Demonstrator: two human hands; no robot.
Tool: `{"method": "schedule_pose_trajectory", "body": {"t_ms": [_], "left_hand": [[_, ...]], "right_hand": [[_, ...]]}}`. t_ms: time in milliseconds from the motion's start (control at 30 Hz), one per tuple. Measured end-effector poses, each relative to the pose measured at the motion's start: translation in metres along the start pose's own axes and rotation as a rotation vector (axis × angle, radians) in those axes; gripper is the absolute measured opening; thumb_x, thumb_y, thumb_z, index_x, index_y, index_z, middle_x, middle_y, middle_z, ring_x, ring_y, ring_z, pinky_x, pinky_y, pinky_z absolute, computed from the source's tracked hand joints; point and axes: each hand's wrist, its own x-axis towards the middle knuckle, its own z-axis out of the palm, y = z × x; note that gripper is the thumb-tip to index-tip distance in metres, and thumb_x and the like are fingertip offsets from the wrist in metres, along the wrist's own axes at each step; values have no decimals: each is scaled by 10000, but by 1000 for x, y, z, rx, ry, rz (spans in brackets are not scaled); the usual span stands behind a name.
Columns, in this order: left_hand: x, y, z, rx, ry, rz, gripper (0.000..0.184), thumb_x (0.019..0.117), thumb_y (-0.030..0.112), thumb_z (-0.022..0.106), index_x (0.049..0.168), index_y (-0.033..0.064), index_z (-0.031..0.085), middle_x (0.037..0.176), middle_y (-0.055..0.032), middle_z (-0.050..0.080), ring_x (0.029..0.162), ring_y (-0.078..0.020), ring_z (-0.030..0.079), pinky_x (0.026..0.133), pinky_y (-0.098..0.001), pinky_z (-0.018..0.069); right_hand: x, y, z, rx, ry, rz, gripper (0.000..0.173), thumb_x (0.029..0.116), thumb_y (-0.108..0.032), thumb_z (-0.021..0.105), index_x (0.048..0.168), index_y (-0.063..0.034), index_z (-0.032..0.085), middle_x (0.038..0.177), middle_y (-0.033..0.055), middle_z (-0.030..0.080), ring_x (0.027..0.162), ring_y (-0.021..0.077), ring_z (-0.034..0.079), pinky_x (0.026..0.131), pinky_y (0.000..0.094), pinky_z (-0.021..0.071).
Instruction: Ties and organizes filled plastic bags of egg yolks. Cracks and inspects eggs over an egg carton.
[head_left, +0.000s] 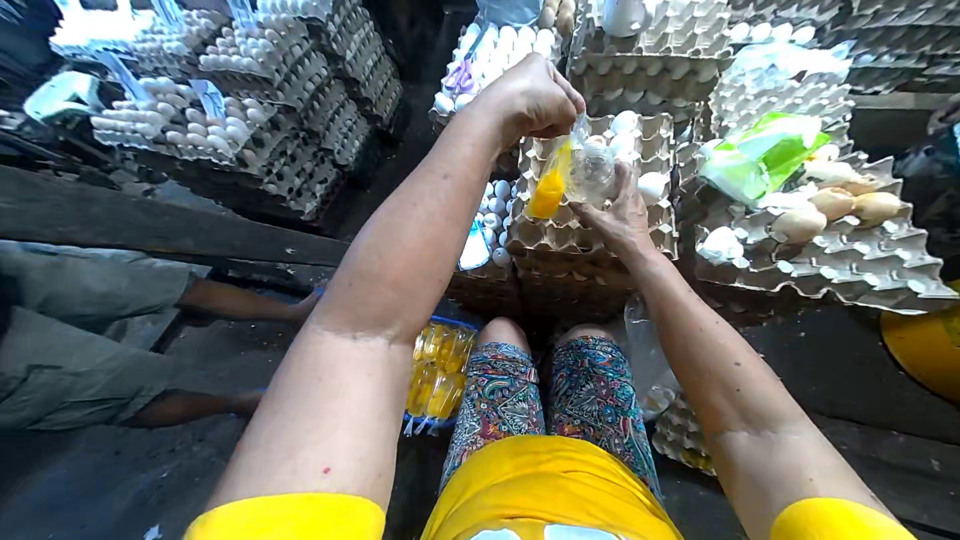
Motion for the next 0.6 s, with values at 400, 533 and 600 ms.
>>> {"method": "schedule_pose_trajectory", "body": {"t_ms": [400, 533, 600], "left_hand": [[-1, 3, -2, 57, 2, -44, 260, 900, -13, 662, 1132, 78, 733, 1061, -26, 705, 849, -59, 661, 806, -229, 552], [-1, 6, -1, 91, -16, -36, 246, 904, -2, 665, 1124, 83, 736, 1060, -25, 706, 867, -57, 661, 819, -229, 547], [1, 6, 0, 115, -23, -21, 251, 899, 4, 672, 1124, 89, 743, 1052, -19, 714, 853, -51, 660, 809, -232, 546]], "right_hand": [[-30, -34, -66, -159, -106, 67, 673, 933, -62, 627, 1546, 16, 360, 1439, 314, 508, 1283, 463, 550, 1041, 626, 451], [-4, -75, -82, -143, -53, -157, 417, 1055, -268, 529, 1377, -9, 586, 1330, 233, 607, 1134, 329, 648, 984, 504, 510], [17, -95, -80, -80, -165, -166, 327, 1040, -308, 572, 1219, -64, 694, 1146, 134, 706, 991, 226, 686, 901, 467, 536]]}}
